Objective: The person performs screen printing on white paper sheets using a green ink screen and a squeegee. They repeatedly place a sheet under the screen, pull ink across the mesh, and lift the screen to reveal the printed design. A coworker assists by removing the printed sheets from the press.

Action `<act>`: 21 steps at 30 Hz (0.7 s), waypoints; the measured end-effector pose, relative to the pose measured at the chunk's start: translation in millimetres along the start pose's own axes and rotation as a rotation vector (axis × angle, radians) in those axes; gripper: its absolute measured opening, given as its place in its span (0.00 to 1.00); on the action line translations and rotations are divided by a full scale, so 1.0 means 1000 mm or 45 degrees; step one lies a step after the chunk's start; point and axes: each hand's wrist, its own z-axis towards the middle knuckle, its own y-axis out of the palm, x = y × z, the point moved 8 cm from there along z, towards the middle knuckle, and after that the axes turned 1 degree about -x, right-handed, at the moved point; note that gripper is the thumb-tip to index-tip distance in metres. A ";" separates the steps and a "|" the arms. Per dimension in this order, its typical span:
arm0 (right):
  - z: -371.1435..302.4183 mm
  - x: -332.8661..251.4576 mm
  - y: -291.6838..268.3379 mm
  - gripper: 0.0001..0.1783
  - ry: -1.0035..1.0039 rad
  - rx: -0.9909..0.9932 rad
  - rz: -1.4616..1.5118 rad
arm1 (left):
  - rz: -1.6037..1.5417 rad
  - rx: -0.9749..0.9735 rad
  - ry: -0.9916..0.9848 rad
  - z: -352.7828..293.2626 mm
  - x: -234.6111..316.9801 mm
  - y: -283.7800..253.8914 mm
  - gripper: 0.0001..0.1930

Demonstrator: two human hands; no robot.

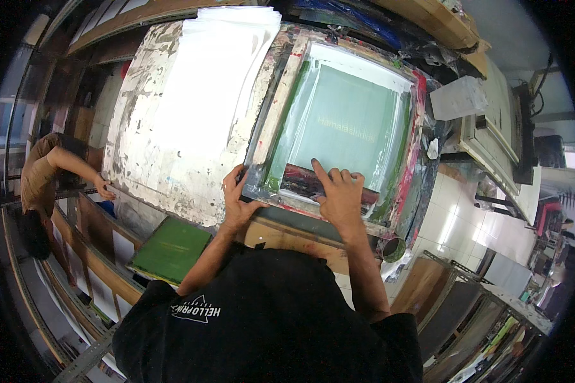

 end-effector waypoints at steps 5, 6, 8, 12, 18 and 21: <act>0.033 0.037 0.028 0.44 0.038 0.102 -0.021 | 0.152 -0.001 0.053 -0.002 -0.007 0.003 0.47; 0.047 0.045 0.025 0.44 0.024 0.151 -0.044 | 0.133 0.000 0.035 -0.004 -0.007 0.001 0.46; 0.080 0.066 0.018 0.44 -0.005 0.250 -0.094 | 0.091 0.002 0.000 -0.002 -0.002 -0.002 0.45; 0.152 0.115 0.002 0.46 0.044 0.316 -0.156 | 0.082 -0.033 -0.048 -0.005 -0.008 0.001 0.47; 0.244 0.162 -0.025 0.45 0.022 0.417 -0.240 | 0.055 -0.054 -0.078 -0.008 -0.010 -0.001 0.48; 0.272 0.179 -0.032 0.46 -0.056 0.511 -0.248 | 0.046 -0.046 -0.074 -0.008 -0.010 0.000 0.48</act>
